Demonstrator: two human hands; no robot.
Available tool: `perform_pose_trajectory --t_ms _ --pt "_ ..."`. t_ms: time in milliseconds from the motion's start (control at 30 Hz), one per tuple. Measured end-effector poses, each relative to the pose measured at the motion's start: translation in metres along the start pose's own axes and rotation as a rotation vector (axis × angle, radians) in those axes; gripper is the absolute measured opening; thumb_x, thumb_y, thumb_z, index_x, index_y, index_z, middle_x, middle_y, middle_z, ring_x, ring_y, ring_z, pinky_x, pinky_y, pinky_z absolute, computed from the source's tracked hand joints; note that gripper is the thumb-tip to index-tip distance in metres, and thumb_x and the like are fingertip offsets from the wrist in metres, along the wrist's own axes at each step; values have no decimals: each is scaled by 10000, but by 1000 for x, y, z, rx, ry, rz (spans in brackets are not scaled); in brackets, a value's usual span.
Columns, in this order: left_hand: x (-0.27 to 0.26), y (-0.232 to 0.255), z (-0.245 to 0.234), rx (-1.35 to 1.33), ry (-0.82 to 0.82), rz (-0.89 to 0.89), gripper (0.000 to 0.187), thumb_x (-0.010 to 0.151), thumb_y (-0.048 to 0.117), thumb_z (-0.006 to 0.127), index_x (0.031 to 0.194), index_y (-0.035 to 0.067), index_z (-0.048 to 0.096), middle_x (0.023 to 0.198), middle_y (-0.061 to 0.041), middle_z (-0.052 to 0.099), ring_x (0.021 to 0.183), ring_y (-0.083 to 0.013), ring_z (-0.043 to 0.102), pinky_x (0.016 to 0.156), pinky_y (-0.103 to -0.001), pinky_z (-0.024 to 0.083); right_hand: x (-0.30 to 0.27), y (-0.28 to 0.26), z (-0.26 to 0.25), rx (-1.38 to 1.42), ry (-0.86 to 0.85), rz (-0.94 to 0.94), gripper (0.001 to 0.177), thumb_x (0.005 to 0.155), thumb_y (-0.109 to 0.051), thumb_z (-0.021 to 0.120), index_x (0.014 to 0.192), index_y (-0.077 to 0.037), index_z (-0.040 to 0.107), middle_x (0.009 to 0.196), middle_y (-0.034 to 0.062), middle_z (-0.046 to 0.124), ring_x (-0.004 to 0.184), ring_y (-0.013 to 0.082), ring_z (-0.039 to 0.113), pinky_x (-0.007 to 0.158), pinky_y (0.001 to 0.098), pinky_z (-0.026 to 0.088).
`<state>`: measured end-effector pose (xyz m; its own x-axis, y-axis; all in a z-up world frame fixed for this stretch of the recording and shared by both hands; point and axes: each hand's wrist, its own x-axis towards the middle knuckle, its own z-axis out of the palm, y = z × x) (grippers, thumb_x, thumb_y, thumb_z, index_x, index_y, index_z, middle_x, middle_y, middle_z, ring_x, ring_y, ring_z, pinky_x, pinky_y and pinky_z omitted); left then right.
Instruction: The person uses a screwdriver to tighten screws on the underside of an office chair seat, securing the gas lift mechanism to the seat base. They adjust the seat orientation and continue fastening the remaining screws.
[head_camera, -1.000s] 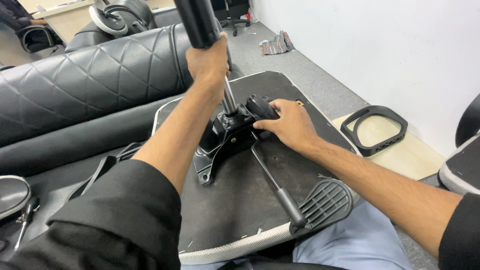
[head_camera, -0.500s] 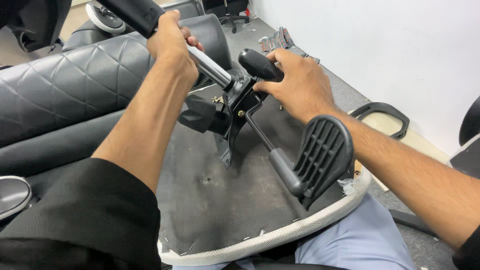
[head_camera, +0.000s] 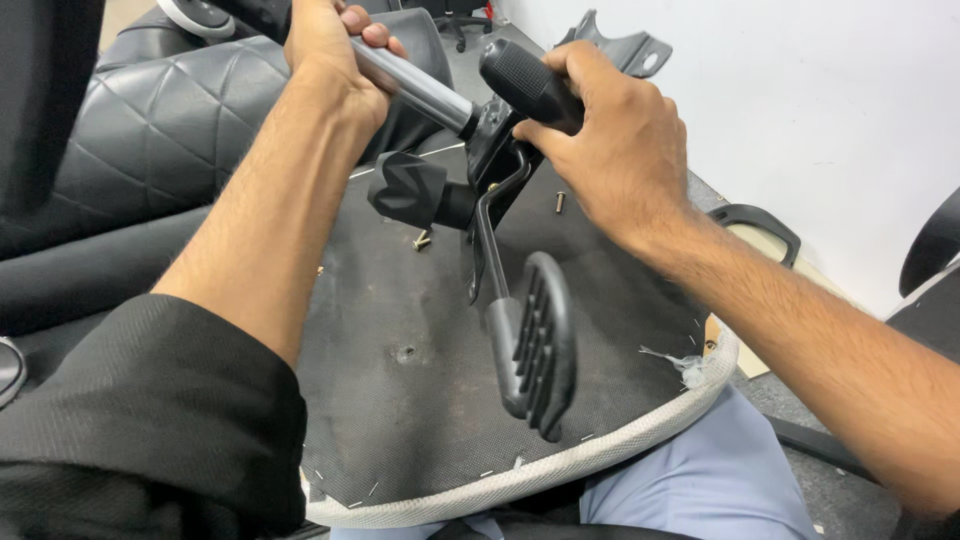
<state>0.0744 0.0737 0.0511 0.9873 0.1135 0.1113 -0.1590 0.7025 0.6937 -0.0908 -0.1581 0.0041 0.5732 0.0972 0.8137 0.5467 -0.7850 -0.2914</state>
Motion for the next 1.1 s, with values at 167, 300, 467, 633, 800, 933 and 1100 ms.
perform_pose_trajectory --t_ms 167,300,467,633,800,933,1100 --pt "5 0 -27 -197 -16 -113 237 876 138 636 715 133 462 542 16 439 494 -150 456 591 -373 491 8 -7 4 -61 9 -148 324 968 -226 833 1191 -105 631 911 53 770 777 208 764 645 365 587" --pt "1 -1 -44 -262 -49 -118 234 807 68 623 658 126 452 524 14 435 486 -156 441 600 -383 489 10 -14 6 -99 30 -319 321 988 -209 814 1221 -107 618 982 45 753 787 198 754 652 338 599" --pt "-9 -4 -64 -307 -58 -149 320 822 55 621 609 135 397 507 7 414 487 -167 440 613 -382 502 5 -24 13 -143 -22 -320 307 970 -234 822 1178 -121 627 939 18 731 751 186 739 626 339 588" --pt "-21 -4 -86 -361 19 -104 306 828 37 621 620 129 416 501 13 406 479 -154 423 620 -374 495 0 -37 27 -98 -75 -304 295 956 -175 798 1192 -119 630 955 11 724 724 161 724 621 316 590" --pt "-24 -5 -99 -429 83 -113 323 816 32 615 616 147 389 482 22 385 461 -151 403 607 -371 480 1 -50 33 -103 -71 -349 318 925 -123 782 1203 -101 630 984 31 723 743 175 723 654 341 585" --pt "-27 -10 -111 -477 126 -135 333 812 30 613 618 156 374 481 25 376 454 -145 390 594 -359 467 2 -61 37 -89 -131 -322 325 912 -171 798 1175 -87 627 966 52 707 741 202 721 619 357 576" --pt "-27 -15 -127 -527 171 -149 335 807 33 599 612 160 358 473 35 362 441 -140 384 572 -352 463 0 -72 43 -121 -188 -306 316 862 -103 760 1155 -124 642 922 26 711 744 226 696 627 393 574"
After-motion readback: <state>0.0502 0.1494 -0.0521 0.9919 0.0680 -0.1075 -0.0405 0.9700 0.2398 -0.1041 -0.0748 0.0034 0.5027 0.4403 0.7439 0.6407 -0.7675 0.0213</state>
